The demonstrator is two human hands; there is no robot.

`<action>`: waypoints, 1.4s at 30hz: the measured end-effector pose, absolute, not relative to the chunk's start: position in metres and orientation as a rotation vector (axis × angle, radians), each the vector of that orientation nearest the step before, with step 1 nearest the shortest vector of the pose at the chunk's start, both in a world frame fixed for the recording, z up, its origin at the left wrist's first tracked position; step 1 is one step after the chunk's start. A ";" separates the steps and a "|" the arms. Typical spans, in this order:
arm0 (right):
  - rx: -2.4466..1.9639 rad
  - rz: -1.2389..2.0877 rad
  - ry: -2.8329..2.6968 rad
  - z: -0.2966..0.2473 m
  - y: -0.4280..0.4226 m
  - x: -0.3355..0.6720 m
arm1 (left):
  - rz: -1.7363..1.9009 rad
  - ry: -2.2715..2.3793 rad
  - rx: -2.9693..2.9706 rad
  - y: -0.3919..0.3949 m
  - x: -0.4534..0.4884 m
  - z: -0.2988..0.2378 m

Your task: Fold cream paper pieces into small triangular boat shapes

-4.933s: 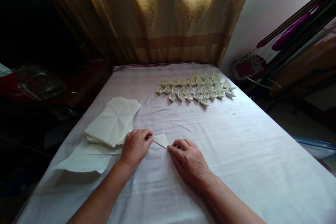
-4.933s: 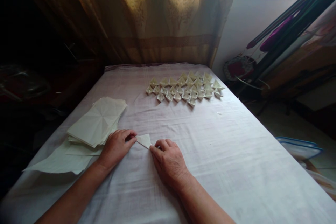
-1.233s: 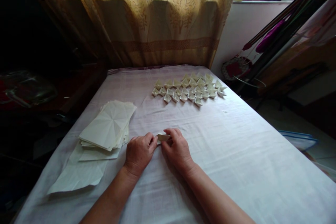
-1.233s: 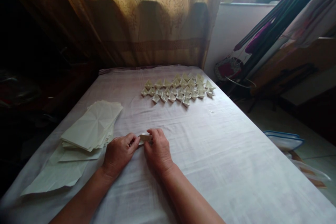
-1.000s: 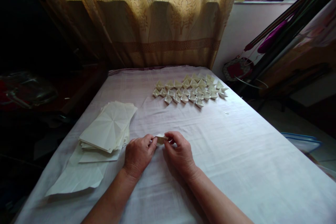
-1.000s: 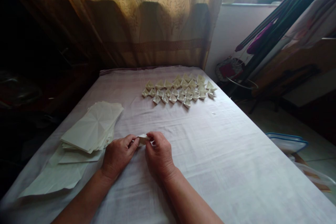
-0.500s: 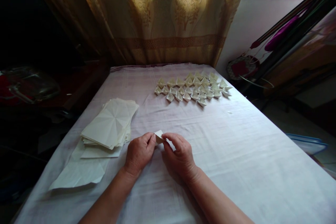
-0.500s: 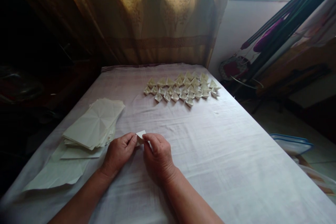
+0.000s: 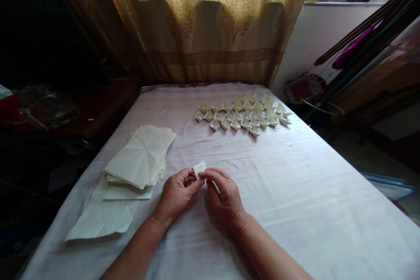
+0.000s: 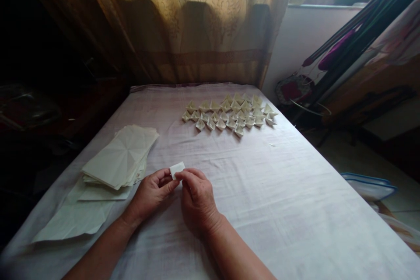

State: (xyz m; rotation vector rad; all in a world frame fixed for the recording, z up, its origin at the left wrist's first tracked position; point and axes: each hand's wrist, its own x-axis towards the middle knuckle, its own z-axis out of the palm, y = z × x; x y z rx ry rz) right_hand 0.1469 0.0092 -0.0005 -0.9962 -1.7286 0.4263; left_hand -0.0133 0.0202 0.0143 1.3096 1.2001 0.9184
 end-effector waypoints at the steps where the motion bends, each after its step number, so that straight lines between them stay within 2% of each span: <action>1: -0.982 0.442 -1.726 0.000 0.009 0.147 | 0.930 1.210 1.307 0.020 -0.013 0.014; 7: -1.112 0.466 -1.556 -0.004 0.014 0.153 | 0.932 1.261 1.382 0.020 -0.014 0.014; 13: -1.193 0.865 -1.379 -0.008 0.022 0.160 | 0.840 1.283 1.490 0.017 -0.014 0.017; 16: -1.200 0.931 -1.406 -0.006 0.023 0.162 | 0.824 1.291 1.542 0.016 -0.014 0.017; 25: -1.341 0.744 -1.617 0.002 0.033 0.163 | 0.750 1.536 1.714 0.012 -0.010 0.017; 34: -1.478 0.493 -1.970 -0.004 0.062 0.158 | 0.724 1.810 2.384 0.011 -0.005 0.004; 38: -1.410 0.363 -2.043 -0.008 0.067 0.158 | 0.743 1.800 2.528 0.013 -0.005 0.001; 42: -1.357 0.379 -2.009 -0.012 0.064 0.165 | 0.721 1.694 2.602 0.014 -0.006 -0.001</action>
